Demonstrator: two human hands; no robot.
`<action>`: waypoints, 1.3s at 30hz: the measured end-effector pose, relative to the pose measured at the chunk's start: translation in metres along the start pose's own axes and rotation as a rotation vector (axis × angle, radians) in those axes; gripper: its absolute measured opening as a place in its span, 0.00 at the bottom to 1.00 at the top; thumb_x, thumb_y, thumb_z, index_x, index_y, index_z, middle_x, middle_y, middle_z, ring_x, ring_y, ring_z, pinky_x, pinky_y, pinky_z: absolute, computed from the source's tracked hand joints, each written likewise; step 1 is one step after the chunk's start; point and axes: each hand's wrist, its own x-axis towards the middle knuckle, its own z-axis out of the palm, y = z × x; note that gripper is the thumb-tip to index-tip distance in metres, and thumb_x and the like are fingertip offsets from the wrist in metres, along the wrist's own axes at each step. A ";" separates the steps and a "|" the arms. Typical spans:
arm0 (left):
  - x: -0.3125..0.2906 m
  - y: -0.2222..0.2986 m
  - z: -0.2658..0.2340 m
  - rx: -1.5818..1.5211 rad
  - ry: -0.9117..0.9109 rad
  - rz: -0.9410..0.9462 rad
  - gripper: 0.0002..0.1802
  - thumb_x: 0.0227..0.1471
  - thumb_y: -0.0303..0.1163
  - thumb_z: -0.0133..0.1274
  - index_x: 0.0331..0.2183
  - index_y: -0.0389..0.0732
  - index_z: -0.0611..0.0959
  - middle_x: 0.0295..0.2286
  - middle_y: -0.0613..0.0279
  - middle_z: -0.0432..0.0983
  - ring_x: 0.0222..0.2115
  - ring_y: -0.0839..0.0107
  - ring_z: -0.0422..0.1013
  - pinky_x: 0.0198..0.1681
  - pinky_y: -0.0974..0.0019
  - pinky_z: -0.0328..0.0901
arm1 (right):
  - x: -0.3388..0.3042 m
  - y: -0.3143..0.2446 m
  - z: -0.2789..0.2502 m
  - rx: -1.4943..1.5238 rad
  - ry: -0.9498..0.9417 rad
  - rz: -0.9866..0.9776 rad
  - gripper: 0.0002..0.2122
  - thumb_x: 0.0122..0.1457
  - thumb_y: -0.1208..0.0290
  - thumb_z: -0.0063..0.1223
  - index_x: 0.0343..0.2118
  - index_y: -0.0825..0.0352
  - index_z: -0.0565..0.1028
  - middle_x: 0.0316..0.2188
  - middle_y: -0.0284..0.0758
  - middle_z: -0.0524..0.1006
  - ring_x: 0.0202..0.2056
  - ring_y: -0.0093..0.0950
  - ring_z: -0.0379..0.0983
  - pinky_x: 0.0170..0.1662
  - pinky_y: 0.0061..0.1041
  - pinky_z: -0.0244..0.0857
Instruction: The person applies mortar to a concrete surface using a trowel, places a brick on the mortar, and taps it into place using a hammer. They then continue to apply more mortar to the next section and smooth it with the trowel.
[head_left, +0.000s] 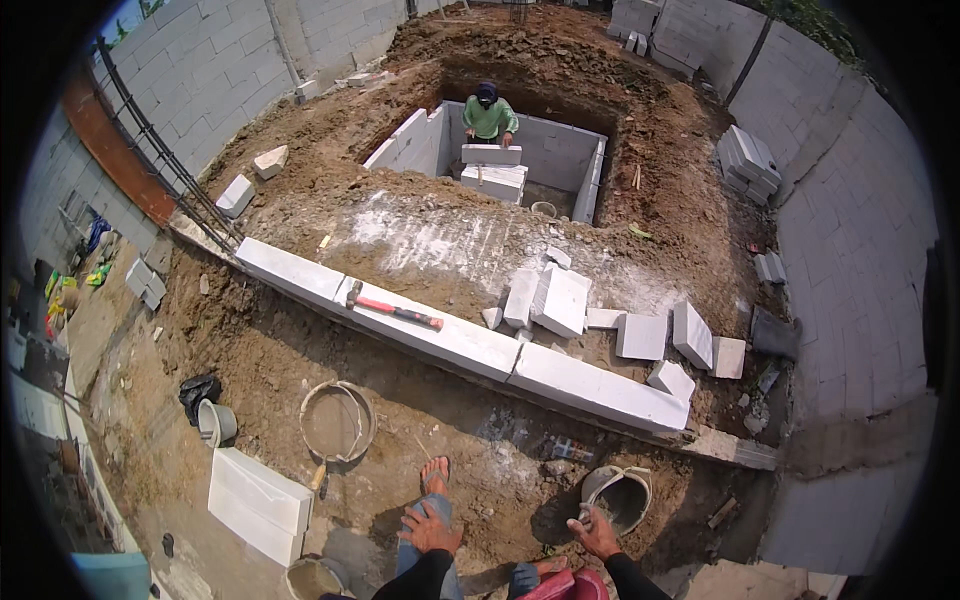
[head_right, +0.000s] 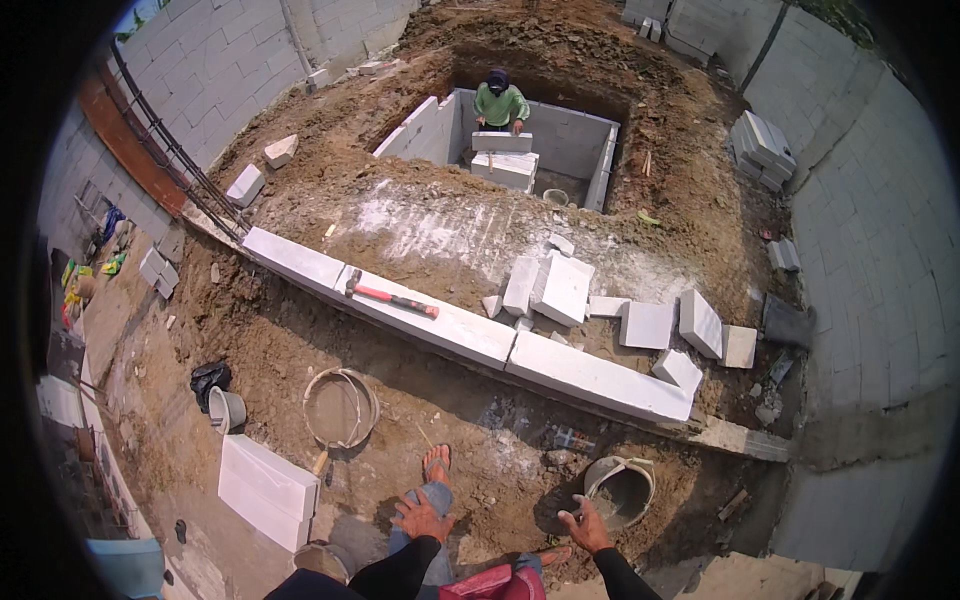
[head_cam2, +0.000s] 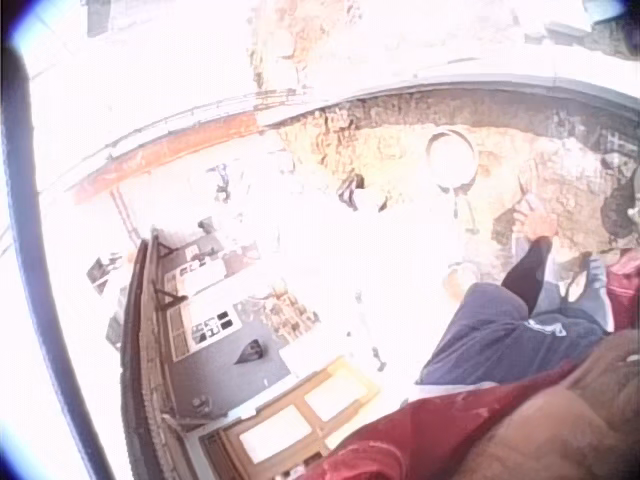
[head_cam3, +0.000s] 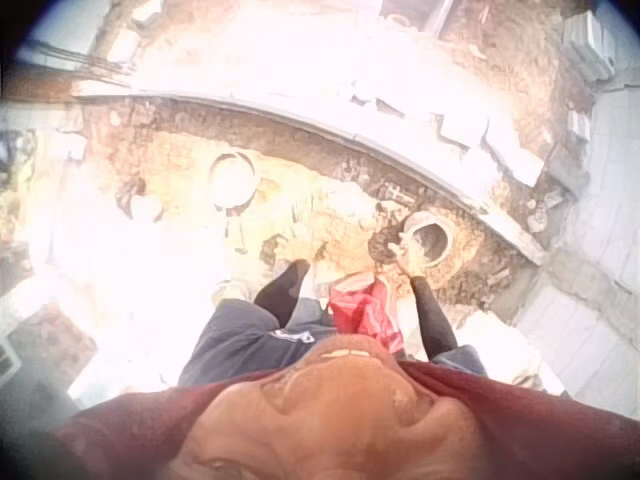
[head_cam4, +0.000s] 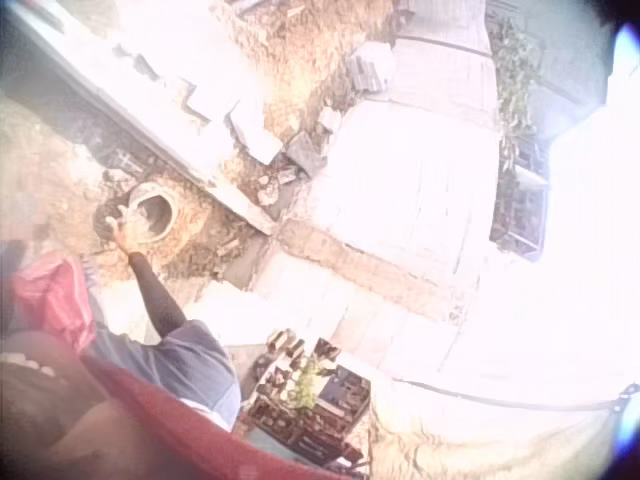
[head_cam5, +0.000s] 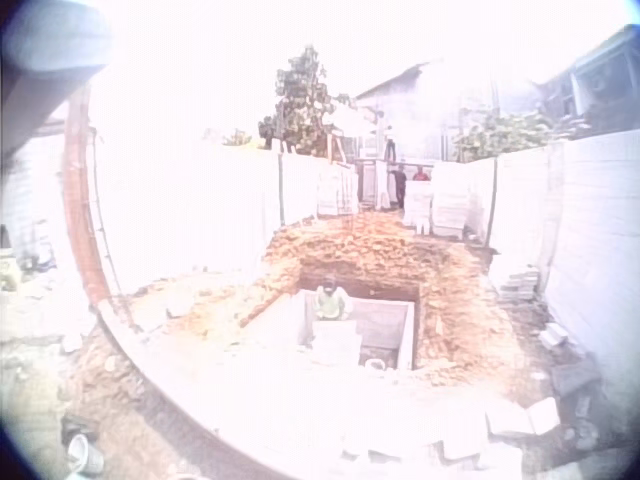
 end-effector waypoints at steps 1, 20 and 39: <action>0.017 0.000 -0.005 -0.072 0.049 0.042 0.57 0.40 0.61 0.67 0.65 0.43 0.64 0.62 0.34 0.55 0.62 0.36 0.55 0.56 0.24 0.55 | 0.051 -0.058 -0.005 -0.047 -0.017 -0.074 0.28 0.62 0.50 0.59 0.56 0.69 0.72 0.38 0.42 0.78 0.38 0.37 0.77 0.44 0.35 0.70; 0.133 0.002 -0.048 -0.061 -0.062 -0.139 0.40 0.38 0.60 0.67 0.50 0.51 0.79 0.50 0.55 0.72 0.54 0.52 0.66 0.57 0.42 0.60 | 0.452 -0.411 0.221 -0.926 0.301 -0.611 0.09 0.61 0.68 0.52 0.42 0.62 0.74 0.41 0.38 0.75 0.45 0.38 0.75 0.44 0.47 0.68; 0.153 0.070 -0.054 0.098 -0.040 -0.034 0.29 0.51 0.54 0.55 0.51 0.50 0.80 0.51 0.51 0.74 0.54 0.50 0.69 0.56 0.42 0.63 | 0.023 -0.109 0.122 -0.277 0.105 -0.260 0.22 0.69 0.55 0.44 0.58 0.66 0.73 0.52 0.49 0.77 0.51 0.47 0.75 0.56 0.44 0.66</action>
